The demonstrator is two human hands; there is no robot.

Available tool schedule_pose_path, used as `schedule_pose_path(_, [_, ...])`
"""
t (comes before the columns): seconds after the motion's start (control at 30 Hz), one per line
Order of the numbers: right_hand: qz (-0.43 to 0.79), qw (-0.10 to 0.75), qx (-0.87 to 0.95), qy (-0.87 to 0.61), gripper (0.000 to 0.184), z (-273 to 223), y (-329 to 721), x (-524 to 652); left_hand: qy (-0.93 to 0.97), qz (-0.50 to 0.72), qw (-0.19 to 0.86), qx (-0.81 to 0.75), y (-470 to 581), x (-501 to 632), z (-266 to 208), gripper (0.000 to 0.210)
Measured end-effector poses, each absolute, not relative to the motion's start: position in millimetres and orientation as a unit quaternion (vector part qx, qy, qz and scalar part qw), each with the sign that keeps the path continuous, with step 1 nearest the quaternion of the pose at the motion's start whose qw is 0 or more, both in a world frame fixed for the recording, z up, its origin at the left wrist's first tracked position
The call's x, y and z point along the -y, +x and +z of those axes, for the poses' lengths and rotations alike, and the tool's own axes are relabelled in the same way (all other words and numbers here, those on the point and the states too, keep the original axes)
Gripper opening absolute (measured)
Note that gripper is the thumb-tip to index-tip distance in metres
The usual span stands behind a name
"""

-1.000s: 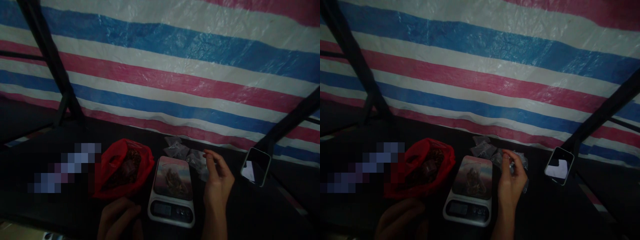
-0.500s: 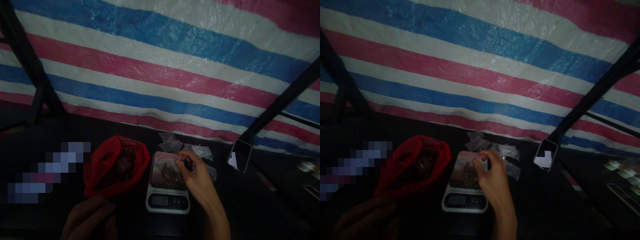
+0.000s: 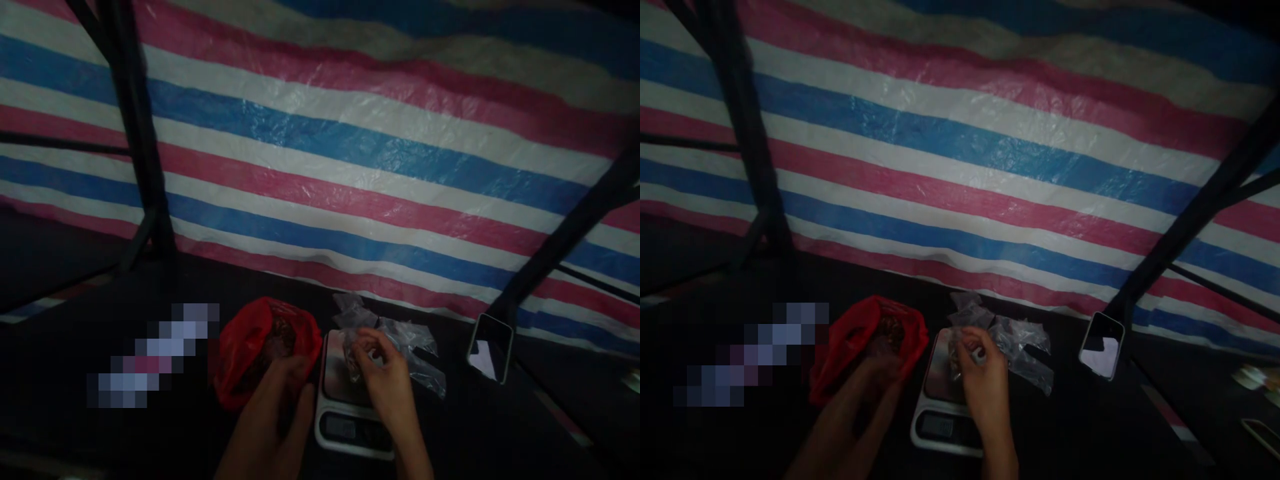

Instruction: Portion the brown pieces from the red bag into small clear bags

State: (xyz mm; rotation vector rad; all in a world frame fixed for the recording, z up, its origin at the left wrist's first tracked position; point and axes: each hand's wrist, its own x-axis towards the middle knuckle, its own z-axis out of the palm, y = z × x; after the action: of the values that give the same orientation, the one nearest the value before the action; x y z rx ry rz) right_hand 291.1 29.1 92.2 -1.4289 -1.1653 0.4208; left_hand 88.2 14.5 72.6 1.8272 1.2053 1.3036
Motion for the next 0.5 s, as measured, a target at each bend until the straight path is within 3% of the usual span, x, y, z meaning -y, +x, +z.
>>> schedule_pose_path(0.1, [0.172, 0.63, 0.484, -0.583, 0.025, 97.7, 275.9, -35.3, 0.64, 0.464, 0.425, -0.441, 121.1, -40.7, 93.2, 0.044])
schedule_pose_path(0.17, [0.18, 0.638, 0.487, -0.568, 0.022, 98.6, 264.8, -40.9, 0.613, 0.485, 0.457, -0.424, 133.8, -59.8, 96.2, 0.045])
schedule_pose_path(0.27, [0.205, 0.659, 0.483, -0.538, 0.027, 93.8, 252.5, -52.3, 0.537, 0.529, 0.453, -0.476, 133.7, -82.8, 83.8, 0.048])
schedule_pose_path(0.4, [0.238, 0.694, 0.437, -0.521, 0.047, 80.5, 248.6, -69.9, 0.515, 0.566, 0.418, -0.49, 114.0, -94.7, 63.5, 0.038])
schedule_pose_path(0.5, [0.278, 0.659, 0.446, -0.539, 0.044, 70.3, 250.4, -80.3, 0.524, 0.581, 0.395, -0.481, 105.8, -93.3, 64.7, 0.027])
